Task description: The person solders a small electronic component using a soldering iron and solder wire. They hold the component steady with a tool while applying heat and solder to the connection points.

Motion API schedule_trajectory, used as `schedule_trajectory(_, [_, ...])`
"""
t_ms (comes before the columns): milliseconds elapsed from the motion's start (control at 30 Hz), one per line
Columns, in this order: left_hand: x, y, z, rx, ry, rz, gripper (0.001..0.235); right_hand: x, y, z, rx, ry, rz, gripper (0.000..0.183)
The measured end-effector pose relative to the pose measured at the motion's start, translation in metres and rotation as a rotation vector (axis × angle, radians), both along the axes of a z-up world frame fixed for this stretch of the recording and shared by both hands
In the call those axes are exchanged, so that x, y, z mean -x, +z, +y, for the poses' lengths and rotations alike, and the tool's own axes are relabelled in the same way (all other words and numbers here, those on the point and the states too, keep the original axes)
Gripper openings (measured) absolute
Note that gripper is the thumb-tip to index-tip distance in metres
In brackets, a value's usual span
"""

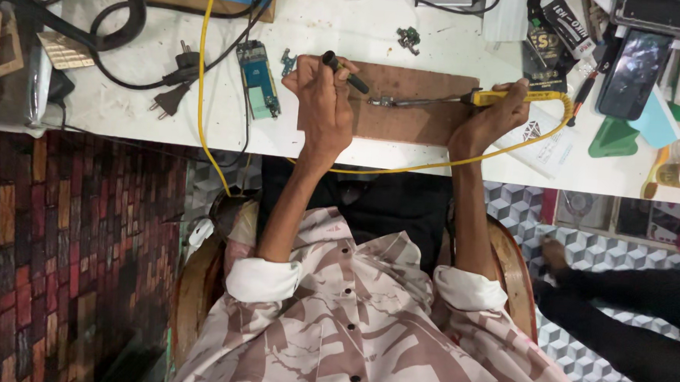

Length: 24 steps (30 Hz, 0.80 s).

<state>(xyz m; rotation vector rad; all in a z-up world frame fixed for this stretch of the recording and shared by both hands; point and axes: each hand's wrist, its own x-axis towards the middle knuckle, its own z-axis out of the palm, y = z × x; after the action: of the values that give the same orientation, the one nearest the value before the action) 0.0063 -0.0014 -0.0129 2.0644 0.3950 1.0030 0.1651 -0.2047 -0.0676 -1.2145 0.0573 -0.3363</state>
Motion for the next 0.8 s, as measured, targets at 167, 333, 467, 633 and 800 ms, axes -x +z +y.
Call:
schedule_trajectory(167, [-0.002,0.004,0.003,-0.032,0.002,-0.013,0.01,-0.002,0.003,0.001,-0.012,0.024,-0.018,0.039])
schedule_trajectory(333, [0.003,0.004,0.0,-0.063,0.024,0.004,0.009,0.004,0.002,-0.001,0.058,-0.002,-0.044,0.039])
schedule_trajectory(467, [0.002,0.006,0.0,-0.032,0.017,-0.007,0.009,0.003,0.004,0.0,0.135,-0.054,-0.027,0.041])
schedule_trajectory(633, [0.001,0.002,0.0,-0.026,0.013,0.015,0.014,0.006,0.003,-0.003,0.241,-0.099,-0.078,0.044])
schedule_trajectory(800, [-0.003,-0.004,0.001,-0.04,0.024,-0.035,0.014,0.008,0.005,-0.003,0.291,-0.118,-0.076,0.044])
